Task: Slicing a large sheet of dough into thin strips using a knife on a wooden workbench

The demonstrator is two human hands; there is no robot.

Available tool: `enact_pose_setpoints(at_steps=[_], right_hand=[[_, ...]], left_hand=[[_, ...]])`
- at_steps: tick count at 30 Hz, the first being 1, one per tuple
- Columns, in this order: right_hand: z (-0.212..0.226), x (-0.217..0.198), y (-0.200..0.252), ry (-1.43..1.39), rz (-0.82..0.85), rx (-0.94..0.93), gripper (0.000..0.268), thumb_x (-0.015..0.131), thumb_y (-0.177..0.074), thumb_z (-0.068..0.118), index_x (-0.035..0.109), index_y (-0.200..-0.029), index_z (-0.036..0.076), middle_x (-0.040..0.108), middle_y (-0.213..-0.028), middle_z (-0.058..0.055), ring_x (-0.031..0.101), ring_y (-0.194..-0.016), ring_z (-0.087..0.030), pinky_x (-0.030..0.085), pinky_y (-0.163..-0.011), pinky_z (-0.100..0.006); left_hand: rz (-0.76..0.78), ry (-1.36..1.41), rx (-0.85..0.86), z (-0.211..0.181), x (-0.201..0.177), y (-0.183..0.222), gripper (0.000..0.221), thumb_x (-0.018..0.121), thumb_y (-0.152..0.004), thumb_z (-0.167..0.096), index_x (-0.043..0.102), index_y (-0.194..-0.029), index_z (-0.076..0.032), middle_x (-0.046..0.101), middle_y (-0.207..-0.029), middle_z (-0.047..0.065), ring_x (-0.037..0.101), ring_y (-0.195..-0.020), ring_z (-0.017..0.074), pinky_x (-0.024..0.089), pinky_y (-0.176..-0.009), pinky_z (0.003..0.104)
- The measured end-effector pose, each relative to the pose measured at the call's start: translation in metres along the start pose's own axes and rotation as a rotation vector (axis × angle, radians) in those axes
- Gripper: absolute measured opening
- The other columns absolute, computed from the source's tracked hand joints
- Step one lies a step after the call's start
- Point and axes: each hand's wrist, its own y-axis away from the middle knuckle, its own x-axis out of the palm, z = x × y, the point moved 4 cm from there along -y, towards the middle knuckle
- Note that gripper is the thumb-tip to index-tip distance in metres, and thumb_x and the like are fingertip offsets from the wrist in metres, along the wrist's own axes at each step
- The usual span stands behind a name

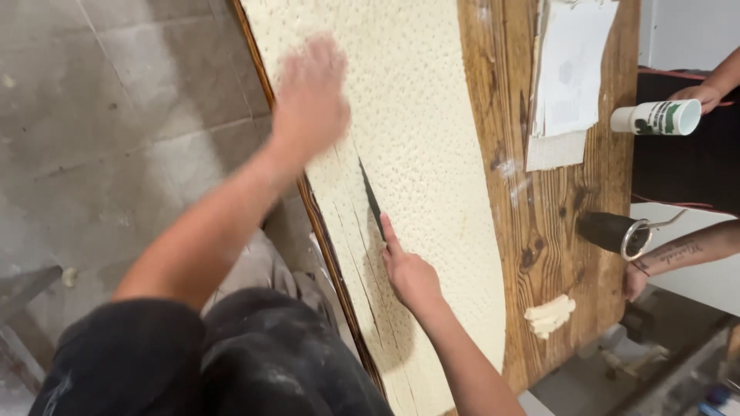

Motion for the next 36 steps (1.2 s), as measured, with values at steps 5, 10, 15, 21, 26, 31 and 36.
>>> enact_pose_setpoints(at_steps=[5, 10, 15, 21, 26, 31, 36], right_hand=[[0.016, -0.019, 0.020, -0.050, 0.096, 0.038, 0.063, 0.021, -0.109, 0.035, -0.010, -0.165, 0.038, 0.070, -0.109, -0.030, 0.066, -0.113, -0.049, 0.051, -0.098, -0.054], [-0.031, 0.029, 0.052, 0.016, 0.124, 0.042, 0.067, 0.025, -0.110, 0.033, -0.013, -0.165, 0.035, 0.064, -0.087, -0.020, 0.057, -0.080, -0.034, 0.045, -0.070, -0.043], [-0.107, 0.136, 0.096, 0.106, 0.063, 0.043, 0.070, 0.031, -0.111, 0.036, -0.013, -0.164, 0.042, 0.056, -0.060, -0.006, 0.043, -0.044, -0.023, 0.031, -0.042, -0.036], [-0.108, 0.158, 0.093, -0.031, -0.103, -0.032, 0.068, 0.029, -0.111, 0.035, -0.012, -0.165, 0.039, 0.052, -0.058, -0.009, 0.040, -0.044, -0.023, 0.031, -0.043, -0.037], [-0.117, 0.168, 0.088, -0.030, -0.174, -0.131, 0.066, 0.028, -0.110, 0.034, -0.010, -0.164, 0.037, 0.063, -0.069, -0.018, 0.054, -0.052, -0.035, 0.041, -0.048, -0.047], [-0.146, 0.188, 0.152, 0.007, -0.041, -0.070, 0.068, 0.028, -0.111, 0.031, -0.013, -0.165, 0.034, 0.058, -0.068, -0.011, 0.049, -0.051, -0.024, 0.038, -0.045, -0.035], [-0.211, 0.272, 0.214, 0.057, 0.067, -0.012, 0.072, 0.032, -0.111, 0.029, -0.014, -0.166, 0.031, 0.053, -0.061, -0.004, 0.040, -0.046, -0.017, 0.034, -0.042, -0.030]], left_hand=[[0.078, -0.181, 0.115, -0.042, 0.078, 0.073, 0.068, 0.016, -0.110, -0.045, 0.011, -0.167, -0.008, 0.004, -0.174, 0.011, -0.004, -0.160, 0.0262, -0.012, -0.127, 0.050], [0.090, -0.118, 0.069, -0.047, 0.068, 0.076, 0.065, 0.016, -0.109, -0.040, 0.004, -0.165, -0.009, -0.001, -0.173, 0.007, -0.003, -0.159, 0.0238, -0.006, -0.129, 0.048], [0.016, -0.151, 0.085, -0.048, 0.096, 0.074, 0.063, 0.019, -0.110, -0.040, 0.007, -0.165, -0.014, 0.003, -0.172, 0.006, 0.001, -0.157, 0.0233, 0.000, -0.127, 0.048], [-0.132, -0.196, 0.146, -0.117, 0.133, 0.195, 0.054, 0.037, -0.102, -0.018, 0.036, -0.155, -0.005, 0.031, -0.165, 0.016, 0.026, -0.152, 0.0316, 0.021, -0.124, 0.057], [-0.019, -0.173, 0.047, -0.131, 0.165, 0.227, 0.063, 0.010, -0.109, -0.045, 0.002, -0.165, -0.018, -0.001, -0.172, 0.003, -0.004, -0.158, 0.0193, -0.010, -0.125, 0.056], [-0.113, -0.148, 0.078, -0.122, 0.182, 0.216, 0.063, 0.012, -0.110, -0.045, 0.007, -0.167, -0.018, 0.003, -0.173, 0.005, 0.000, -0.160, 0.0222, -0.010, -0.124, 0.057], [0.007, -0.137, 0.024, -0.142, 0.178, 0.236, 0.065, 0.013, -0.108, -0.047, 0.003, -0.166, -0.019, 0.004, -0.173, 0.006, 0.001, -0.159, 0.0232, -0.013, -0.122, 0.057]])
